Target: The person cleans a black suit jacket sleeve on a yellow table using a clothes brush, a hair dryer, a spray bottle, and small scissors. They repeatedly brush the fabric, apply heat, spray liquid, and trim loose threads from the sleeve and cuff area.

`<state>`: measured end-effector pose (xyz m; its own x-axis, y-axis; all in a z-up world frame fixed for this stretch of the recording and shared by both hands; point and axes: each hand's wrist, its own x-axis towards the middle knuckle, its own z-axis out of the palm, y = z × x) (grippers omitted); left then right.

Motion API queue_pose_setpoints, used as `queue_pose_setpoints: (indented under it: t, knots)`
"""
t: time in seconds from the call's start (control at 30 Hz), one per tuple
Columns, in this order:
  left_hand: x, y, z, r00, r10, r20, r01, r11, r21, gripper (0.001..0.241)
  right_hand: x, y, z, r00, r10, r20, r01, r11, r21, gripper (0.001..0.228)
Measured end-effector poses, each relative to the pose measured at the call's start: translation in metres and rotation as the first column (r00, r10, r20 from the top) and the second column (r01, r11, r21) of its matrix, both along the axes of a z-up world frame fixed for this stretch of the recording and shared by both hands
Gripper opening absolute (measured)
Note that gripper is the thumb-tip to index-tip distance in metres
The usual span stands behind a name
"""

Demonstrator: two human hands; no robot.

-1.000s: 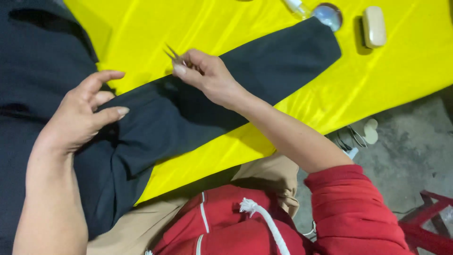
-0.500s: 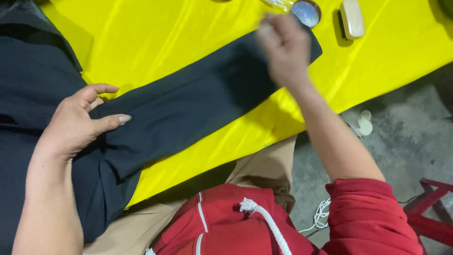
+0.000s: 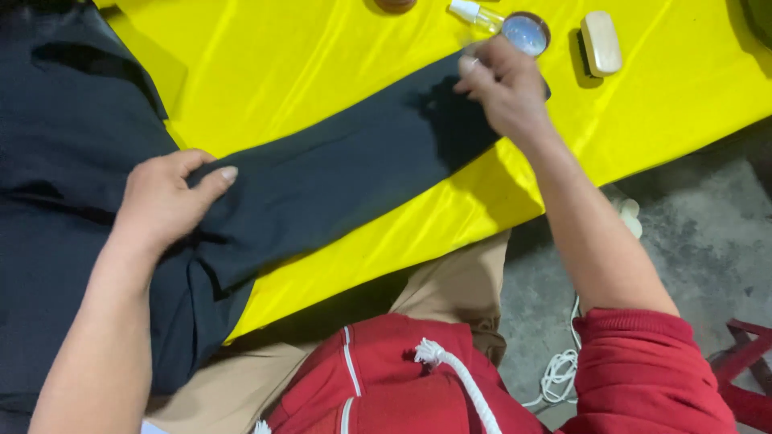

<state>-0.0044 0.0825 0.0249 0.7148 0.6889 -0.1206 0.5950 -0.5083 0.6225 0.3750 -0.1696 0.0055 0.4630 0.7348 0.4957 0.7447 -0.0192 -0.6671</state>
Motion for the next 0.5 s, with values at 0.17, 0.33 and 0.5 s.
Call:
queue_pose_setpoints:
  t: [0.17,0.33,0.5]
  knots:
    - [0.058,-0.036,0.035,0.731,-0.073,-0.678,0.418,0.834,0.361,0.063,0.008,0.02,-0.022,0.884,0.014,-0.468,-0.032,0.999,-0.032,0.021]
    - [0.143,-0.05,0.022,0.888,-0.234,-0.397,0.288,0.954,0.081,0.048,0.002,0.011,-0.017,0.924,0.106,-0.368,-0.106,0.994,0.02,0.025]
    - [0.168,-0.047,0.007,0.97,-0.172,-0.169,0.119,0.95,-0.287,0.027,0.001,0.01,-0.029,0.946,0.197,-0.259,-0.168,0.977,0.129,0.034]
